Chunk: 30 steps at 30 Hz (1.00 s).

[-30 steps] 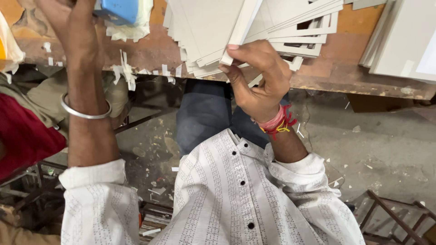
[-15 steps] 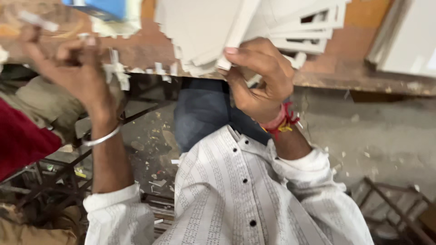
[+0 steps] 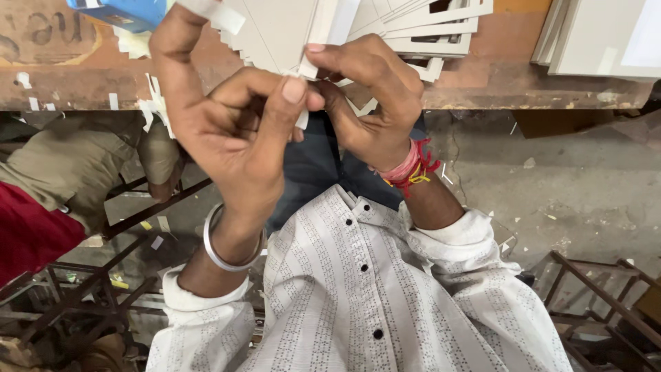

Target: The person assembles white photo frames by hand, applying adhesive tape to edges and joining frame parts. The person repeatedly picks up frame pieces, aligns them, and secures them with tape, stacking completed frames on the table.

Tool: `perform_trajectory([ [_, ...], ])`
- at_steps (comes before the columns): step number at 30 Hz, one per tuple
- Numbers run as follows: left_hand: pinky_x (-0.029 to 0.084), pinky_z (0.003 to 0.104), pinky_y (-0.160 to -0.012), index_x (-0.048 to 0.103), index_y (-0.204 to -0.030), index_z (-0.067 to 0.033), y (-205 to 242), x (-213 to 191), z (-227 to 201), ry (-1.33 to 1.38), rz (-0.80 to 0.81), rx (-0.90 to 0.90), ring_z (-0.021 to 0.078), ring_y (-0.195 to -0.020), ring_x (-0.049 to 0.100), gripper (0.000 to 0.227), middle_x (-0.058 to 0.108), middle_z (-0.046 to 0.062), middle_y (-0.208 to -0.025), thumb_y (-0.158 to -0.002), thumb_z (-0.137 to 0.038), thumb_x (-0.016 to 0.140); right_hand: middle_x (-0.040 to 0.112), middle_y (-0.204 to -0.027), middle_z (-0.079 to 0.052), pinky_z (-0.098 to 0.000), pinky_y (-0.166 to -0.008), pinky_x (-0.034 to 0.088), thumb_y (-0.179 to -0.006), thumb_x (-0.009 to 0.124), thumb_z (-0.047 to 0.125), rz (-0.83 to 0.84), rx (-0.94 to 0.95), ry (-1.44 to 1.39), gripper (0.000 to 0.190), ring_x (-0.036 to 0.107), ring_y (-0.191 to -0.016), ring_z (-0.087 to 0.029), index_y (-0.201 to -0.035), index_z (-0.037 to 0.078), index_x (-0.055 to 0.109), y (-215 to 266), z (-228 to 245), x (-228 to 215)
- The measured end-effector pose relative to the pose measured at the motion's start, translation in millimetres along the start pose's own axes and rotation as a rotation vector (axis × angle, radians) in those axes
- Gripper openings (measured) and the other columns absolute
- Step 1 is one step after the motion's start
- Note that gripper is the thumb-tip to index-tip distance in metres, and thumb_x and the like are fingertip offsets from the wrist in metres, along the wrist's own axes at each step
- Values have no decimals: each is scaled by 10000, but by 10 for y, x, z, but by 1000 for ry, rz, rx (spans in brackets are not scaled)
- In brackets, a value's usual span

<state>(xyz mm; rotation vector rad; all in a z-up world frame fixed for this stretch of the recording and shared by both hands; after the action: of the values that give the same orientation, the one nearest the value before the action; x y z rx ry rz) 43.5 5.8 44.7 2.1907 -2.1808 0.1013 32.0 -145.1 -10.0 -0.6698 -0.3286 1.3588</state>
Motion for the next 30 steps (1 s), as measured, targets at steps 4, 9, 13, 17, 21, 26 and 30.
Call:
perform_trajectory([
  [4,472,196,-465,226,-1502,58,-26,83,-72,-8,-3,-18,119,-613,664,731,703,151,-999,-945,41,699,682,-1044,-84,-269,-740,564,-911,760,-162,0,43,-24,473,696,-857,-170,-1311,69,656,10,2,6],
  [9,438,204,-454,256,-1537,22,29,58,-30,-13,-73,-178,123,-574,636,748,726,110,-919,-942,46,709,663,-1076,-90,-265,-764,590,-937,746,-164,6,1,-65,478,699,-891,-174,-1330,77,620,-6,11,-8],
  [13,417,188,-473,280,-1568,-21,22,48,-9,3,43,-83,102,-544,622,699,723,120,-761,-1035,8,730,662,-1082,-93,-257,-777,612,-955,742,-168,27,27,-97,471,716,-901,-166,-1340,73,618,-3,-13,-33],
  [17,428,204,-454,277,-1563,-23,-25,15,95,20,72,-76,131,-581,668,674,694,118,-720,-1058,5,723,663,-1036,-67,-243,-759,613,-960,772,-154,21,51,-60,488,719,-875,-143,-1360,84,625,13,-32,-35],
  [21,438,222,-444,290,-1554,-1,-58,-11,212,49,106,-97,158,-591,686,642,681,134,-704,-1071,5,712,668,-1068,-86,-258,-787,619,-958,766,-142,-54,74,-146,471,729,-928,-170,-1335,51,559,34,-51,-13],
  [26,435,212,-465,260,-1552,-12,-74,-38,273,88,203,-73,128,-520,610,662,707,150,-726,-1070,-35,713,671,-1068,-84,-282,-766,609,-951,797,-122,-58,60,-116,419,733,-886,-184,-1270,49,585,77,-100,-31],
  [30,466,222,-480,211,-1576,-26,-72,-47,259,95,232,-81,126,-532,615,727,710,150,-757,-1048,-48,710,676,-1032,-70,-304,-698,561,-908,811,-127,-43,2,-11,436,713,-845,-192,-1250,66,621,100,-121,-55],
])
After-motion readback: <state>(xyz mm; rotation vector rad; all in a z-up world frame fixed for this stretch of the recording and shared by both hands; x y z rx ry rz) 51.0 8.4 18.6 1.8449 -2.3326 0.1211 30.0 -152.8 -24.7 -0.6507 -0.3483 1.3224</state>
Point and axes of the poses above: each hand's wrist, its own y-axis away from the middle knuckle, its own x-axis out of the palm, z = x × y, the point moved 3 cm from there along -y, towards the middle knuckle
